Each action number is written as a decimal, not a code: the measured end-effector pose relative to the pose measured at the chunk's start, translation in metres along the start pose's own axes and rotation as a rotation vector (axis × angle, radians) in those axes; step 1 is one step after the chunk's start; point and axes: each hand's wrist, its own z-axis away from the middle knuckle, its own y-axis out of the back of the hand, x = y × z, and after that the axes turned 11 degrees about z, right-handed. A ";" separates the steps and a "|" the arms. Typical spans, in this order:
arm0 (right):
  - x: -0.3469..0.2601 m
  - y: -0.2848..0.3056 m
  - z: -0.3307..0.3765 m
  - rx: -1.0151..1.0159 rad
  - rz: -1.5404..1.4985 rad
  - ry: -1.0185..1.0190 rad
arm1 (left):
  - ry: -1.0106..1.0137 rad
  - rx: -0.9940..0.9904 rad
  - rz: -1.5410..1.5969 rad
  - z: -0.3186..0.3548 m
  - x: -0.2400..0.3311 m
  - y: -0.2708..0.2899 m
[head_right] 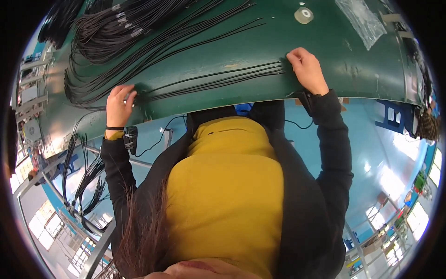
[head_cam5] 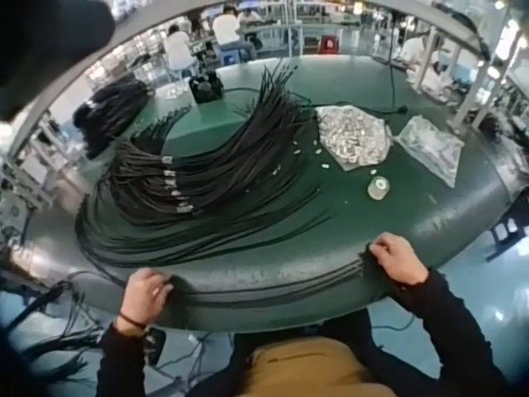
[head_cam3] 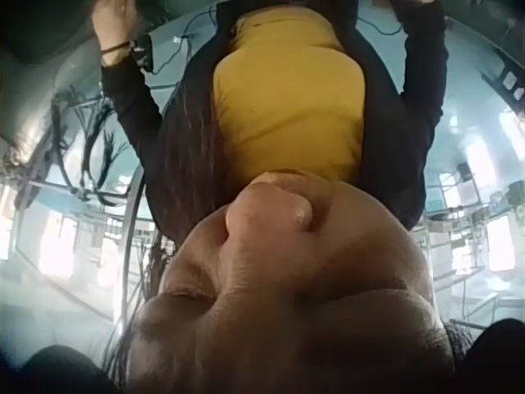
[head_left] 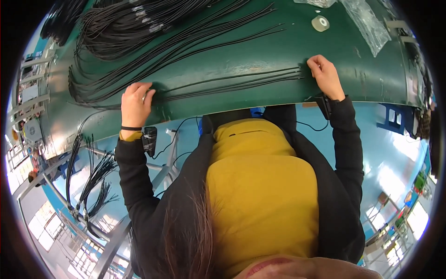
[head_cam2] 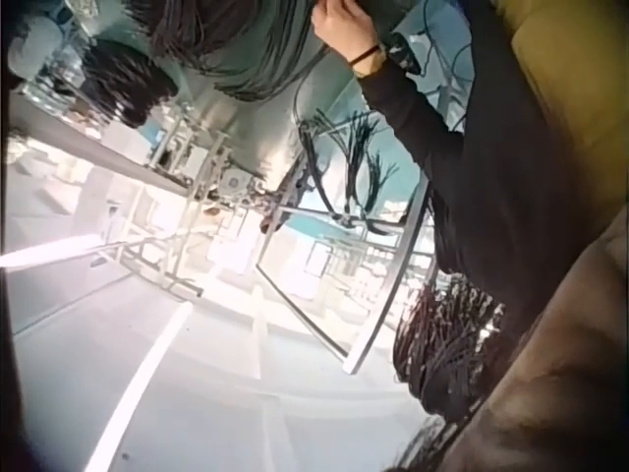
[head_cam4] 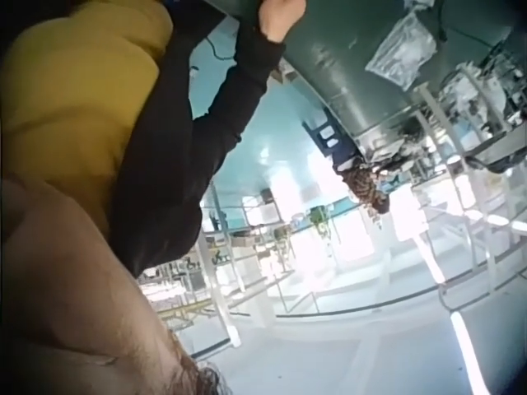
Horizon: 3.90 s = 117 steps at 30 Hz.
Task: The person picks up a wire and a metal connector, slides the connector onto the wire end, and then places the assembled piece back onto the table, repeating the process for several wires.
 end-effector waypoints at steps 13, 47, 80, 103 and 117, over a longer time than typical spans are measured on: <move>-0.042 0.002 -0.016 -0.192 -1.103 -0.299 | -0.427 0.012 -0.045 -0.171 0.137 -0.171; -0.036 -0.013 -0.032 -0.146 -1.185 -0.326 | -0.260 -0.073 0.474 -0.139 0.174 -0.150; -0.057 -0.030 -0.013 -0.301 -1.228 -0.245 | -0.153 0.047 0.755 -0.138 0.202 -0.151; -0.052 -0.025 -0.004 -0.353 -0.913 -0.078 | -0.360 0.024 0.637 -0.131 0.197 -0.154; -0.053 -0.038 -0.008 0.040 -0.522 0.121 | -0.270 0.104 0.580 -0.123 0.190 -0.150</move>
